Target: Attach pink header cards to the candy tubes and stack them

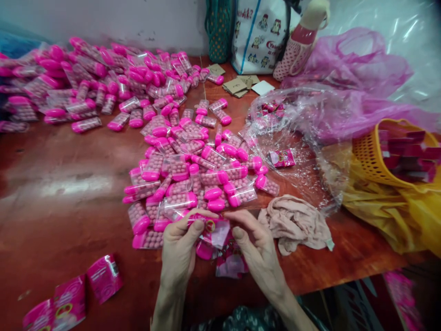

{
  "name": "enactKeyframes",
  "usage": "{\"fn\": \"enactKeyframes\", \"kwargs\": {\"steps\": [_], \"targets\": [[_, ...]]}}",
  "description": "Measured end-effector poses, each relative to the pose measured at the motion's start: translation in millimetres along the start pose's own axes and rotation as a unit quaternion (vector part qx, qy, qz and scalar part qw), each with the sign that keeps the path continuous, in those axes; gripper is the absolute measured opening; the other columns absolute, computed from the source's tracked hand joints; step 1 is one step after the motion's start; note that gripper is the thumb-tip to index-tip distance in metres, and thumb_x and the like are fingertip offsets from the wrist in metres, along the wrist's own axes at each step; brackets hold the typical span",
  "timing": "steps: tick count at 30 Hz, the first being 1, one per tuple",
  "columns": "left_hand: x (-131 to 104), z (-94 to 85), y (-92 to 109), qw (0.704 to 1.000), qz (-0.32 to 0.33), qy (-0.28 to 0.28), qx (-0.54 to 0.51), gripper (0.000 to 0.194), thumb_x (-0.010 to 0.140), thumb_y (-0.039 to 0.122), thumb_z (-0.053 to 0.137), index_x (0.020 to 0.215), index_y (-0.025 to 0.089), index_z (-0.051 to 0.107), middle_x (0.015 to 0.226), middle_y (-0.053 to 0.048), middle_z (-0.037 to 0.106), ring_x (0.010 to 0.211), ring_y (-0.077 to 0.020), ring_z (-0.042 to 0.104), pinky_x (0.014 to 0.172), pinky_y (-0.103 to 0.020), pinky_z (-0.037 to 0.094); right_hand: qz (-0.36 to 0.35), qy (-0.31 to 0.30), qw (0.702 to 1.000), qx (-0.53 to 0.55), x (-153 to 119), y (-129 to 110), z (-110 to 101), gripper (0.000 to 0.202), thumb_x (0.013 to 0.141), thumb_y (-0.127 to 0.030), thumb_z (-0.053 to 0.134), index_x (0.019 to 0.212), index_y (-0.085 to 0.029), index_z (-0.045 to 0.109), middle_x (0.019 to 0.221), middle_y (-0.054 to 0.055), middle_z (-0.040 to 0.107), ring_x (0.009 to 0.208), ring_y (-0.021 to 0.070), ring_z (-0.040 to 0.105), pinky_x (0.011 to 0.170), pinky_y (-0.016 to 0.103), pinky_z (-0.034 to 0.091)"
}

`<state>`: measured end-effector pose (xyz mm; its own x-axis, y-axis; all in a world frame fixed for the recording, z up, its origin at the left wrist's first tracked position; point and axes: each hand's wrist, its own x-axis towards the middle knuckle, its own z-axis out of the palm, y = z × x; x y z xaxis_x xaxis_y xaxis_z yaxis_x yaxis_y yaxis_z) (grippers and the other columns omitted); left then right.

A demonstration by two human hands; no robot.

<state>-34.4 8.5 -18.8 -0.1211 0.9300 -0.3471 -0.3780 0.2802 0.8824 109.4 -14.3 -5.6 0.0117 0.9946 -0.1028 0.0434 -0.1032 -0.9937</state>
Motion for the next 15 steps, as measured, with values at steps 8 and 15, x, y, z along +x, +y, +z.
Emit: {"fn": "enactKeyframes", "kwargs": {"steps": [8,15], "targets": [[-3.2,5.5,-2.8,0.994,0.008,0.098,-0.052,0.012,0.054,0.026,0.081,0.060,0.019,0.073,0.055,0.000,0.069,0.047,-0.0123,0.059,0.048,-0.023,0.049,-0.051,0.050,0.997,-0.039,-5.1,-0.6,11.2,0.025,0.064,-0.026,0.078,0.085,-0.023,0.065,0.095,0.002,0.055,0.092,0.0191,0.054,0.079,0.028,0.044],[-5.4,5.0,-0.9,0.998,0.019,0.040,-0.051,0.014,0.065,0.025,0.073,0.077,0.017,0.074,0.077,-0.004,0.071,0.069,-0.0158,0.062,0.063,-0.024,0.050,-0.051,-0.003,0.997,-0.051,-5.1,0.4,21.2,0.011,0.077,-0.020,0.067,0.066,-0.019,0.067,0.088,0.003,0.057,0.086,0.0178,0.055,0.075,0.030,0.045]]}}
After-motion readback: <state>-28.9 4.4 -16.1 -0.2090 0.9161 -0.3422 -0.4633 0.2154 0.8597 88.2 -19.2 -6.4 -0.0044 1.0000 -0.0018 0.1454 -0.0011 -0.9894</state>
